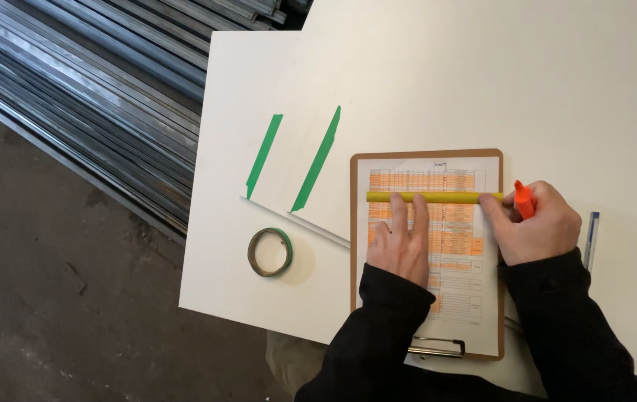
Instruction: The person applies green tape to two white rectangular boards. They then use a blue pen to write on the tape. Finally, they use a yellow ruler and an orange marker to make marks on a clipboard document.
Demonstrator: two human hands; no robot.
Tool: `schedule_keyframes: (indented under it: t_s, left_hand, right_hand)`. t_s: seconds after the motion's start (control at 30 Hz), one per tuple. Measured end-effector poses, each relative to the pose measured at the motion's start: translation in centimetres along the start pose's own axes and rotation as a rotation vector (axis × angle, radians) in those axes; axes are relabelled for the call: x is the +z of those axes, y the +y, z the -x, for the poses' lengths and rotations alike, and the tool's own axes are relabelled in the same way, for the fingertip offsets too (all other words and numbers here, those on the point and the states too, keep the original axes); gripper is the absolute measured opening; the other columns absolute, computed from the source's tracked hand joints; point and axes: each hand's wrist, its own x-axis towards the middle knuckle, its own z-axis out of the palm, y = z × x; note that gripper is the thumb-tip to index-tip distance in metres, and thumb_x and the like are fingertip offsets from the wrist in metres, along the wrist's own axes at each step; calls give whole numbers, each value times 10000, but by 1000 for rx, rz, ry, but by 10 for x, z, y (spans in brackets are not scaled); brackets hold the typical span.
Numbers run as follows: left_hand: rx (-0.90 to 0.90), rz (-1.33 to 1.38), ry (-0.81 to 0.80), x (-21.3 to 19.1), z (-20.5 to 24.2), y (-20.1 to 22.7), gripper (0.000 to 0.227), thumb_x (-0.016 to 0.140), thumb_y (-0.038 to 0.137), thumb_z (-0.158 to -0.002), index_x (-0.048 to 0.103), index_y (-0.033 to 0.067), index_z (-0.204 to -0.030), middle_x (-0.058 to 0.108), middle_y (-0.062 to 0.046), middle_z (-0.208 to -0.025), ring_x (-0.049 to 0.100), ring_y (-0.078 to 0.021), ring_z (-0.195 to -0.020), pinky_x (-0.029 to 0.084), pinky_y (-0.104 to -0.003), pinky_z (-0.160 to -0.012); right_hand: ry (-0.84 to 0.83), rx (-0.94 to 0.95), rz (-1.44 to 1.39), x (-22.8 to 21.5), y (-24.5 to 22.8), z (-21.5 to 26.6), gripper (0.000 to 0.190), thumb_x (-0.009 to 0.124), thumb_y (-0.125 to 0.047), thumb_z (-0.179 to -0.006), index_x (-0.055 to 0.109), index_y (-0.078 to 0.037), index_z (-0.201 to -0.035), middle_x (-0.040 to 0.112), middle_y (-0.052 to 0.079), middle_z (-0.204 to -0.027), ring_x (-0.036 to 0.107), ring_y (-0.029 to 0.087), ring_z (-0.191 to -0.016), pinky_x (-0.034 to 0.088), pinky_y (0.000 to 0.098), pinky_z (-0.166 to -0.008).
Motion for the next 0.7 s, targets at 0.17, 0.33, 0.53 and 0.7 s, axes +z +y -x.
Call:
schedule_keyframes:
  t_s: [0.17,0.33,0.53,0.7]
  left_hand:
    - [-21,-19,-33,5,-1,1,762,743,-8,-762,456,6,-1468,428,-302,-1447,658,-359,-851,592,-401,-606]
    - [-12,-116,46,6,3,4,665,716,28,-833,512,42,-1466,472,-268,-1465,656,-299,-814,577,-368,-540]
    - [-8,-216,91,3,3,10,615,706,76,-852,553,49,-1448,534,-241,-1415,649,-270,-786,556,-339,-510]
    - [-41,-281,93,0,1,16,623,707,84,-837,563,75,-1443,537,-225,-1414,626,-248,-732,510,-319,-455]
  right_hand:
    - [-9,-4,35,0,-1,-1,371,881,-259,-907,591,-44,-823,662,73,-726,644,179,-624,518,338,-596]
    - [-13,-1,78,-1,-6,0,424,879,-292,-908,560,-41,-786,639,78,-687,620,206,-591,506,364,-575]
    - [12,-37,90,1,-3,0,464,884,-304,-903,535,-40,-749,625,78,-700,604,224,-590,492,379,-571]
    - [6,-65,113,1,0,-1,459,882,-309,-903,535,-54,-744,614,89,-740,598,230,-604,481,383,-573]
